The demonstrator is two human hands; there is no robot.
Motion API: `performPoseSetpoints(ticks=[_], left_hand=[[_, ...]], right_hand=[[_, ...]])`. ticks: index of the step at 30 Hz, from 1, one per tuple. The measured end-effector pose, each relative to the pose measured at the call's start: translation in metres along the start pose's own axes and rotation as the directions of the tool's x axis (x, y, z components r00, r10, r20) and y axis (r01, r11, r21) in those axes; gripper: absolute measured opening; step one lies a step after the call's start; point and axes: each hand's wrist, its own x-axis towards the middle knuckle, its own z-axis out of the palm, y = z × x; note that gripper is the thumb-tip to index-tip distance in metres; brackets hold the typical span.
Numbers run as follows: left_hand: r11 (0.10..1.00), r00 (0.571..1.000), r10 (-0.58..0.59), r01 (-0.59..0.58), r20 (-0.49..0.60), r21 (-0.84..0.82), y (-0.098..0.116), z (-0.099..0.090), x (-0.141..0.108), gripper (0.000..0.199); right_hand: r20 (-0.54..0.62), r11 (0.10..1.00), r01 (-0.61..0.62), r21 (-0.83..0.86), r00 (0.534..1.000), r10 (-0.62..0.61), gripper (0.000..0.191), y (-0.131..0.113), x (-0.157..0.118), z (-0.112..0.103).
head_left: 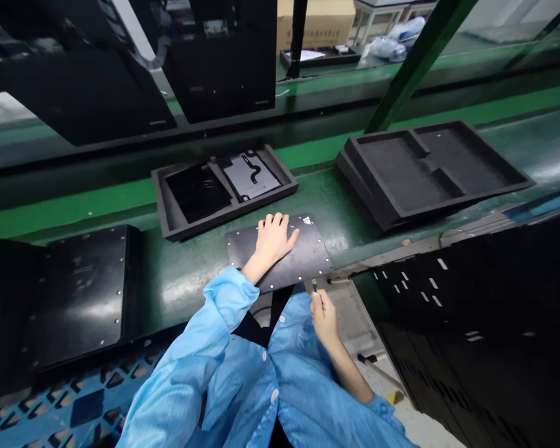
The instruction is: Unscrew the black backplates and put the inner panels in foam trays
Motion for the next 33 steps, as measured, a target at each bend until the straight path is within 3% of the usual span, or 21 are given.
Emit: performPoseSetpoints(ticks=[9,13,17,20,23,25,28,33], left_hand=[[0.999,1.000,-0.003,0.003,0.001,-0.037,0.000,-0.004,0.000,0.054],[0.999,1.000,-0.010,0.011,0.022,-0.052,-0.001,-0.004,0.001,0.055],[0.997,0.998,-0.022,0.026,0.058,-0.076,-0.001,-0.006,0.002,0.059],[0.994,0.996,0.030,-0.021,0.084,-0.104,-0.001,-0.010,-0.009,0.072],[0.988,0.973,0.136,-0.119,0.184,-0.101,0.005,-0.018,-0.038,0.104],[0.983,0.947,0.180,-0.166,0.266,-0.072,0.012,-0.023,-0.061,0.120],[0.975,0.927,0.214,-0.224,0.308,-0.002,0.020,-0.027,-0.087,0.106],[0.956,0.910,0.272,-0.293,0.313,0.020,0.019,-0.035,-0.091,0.088]], right_hand=[[0.049,1.000,0.005,-0.026,0.999,-0.003,0.049,-0.004,0.006,-0.004],[0.097,0.992,0.010,-0.123,0.995,0.002,0.048,-0.027,0.008,-0.027],[0.230,0.926,0.104,-0.364,0.973,-0.019,0.047,-0.059,0.018,-0.057],[0.318,0.843,0.164,-0.512,0.948,0.009,0.044,-0.079,0.027,-0.075],[0.355,0.749,0.193,-0.634,0.933,0.059,0.040,-0.085,0.036,-0.086],[0.356,0.683,0.202,-0.702,0.930,0.091,0.036,-0.079,0.041,-0.087],[0.348,0.622,0.194,-0.758,0.928,0.134,0.030,-0.064,0.044,-0.073],[0.403,0.684,0.240,-0.689,0.911,0.086,0.031,-0.050,0.029,-0.053]])
